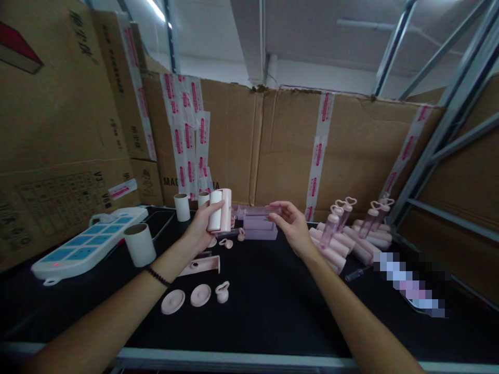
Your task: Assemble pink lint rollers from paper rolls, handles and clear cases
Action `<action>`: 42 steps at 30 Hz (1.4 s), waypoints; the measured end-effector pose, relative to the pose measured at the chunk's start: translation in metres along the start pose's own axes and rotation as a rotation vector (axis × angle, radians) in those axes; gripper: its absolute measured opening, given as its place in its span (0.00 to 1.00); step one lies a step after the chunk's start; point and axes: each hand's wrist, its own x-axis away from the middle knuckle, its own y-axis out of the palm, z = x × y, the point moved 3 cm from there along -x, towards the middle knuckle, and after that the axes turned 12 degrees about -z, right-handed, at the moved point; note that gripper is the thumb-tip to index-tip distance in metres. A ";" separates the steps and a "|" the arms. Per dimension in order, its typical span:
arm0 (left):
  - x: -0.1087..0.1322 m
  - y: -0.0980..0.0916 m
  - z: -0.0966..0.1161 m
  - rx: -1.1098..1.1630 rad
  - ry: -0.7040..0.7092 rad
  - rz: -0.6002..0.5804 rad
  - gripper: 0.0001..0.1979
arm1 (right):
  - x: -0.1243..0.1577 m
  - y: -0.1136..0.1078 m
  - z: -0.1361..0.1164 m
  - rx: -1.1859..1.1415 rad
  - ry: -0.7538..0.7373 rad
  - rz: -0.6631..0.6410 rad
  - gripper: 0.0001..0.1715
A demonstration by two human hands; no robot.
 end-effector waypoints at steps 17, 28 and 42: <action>0.012 0.016 0.000 -0.059 -0.065 -0.144 0.21 | 0.003 0.011 -0.010 -0.018 0.010 -0.048 0.19; 0.007 0.012 -0.004 -0.109 0.015 -0.155 0.23 | 0.004 0.012 -0.011 -0.024 0.028 -0.025 0.19; 0.008 0.011 -0.007 -0.186 0.032 -0.174 0.28 | 0.004 0.013 -0.006 -0.018 0.066 0.050 0.20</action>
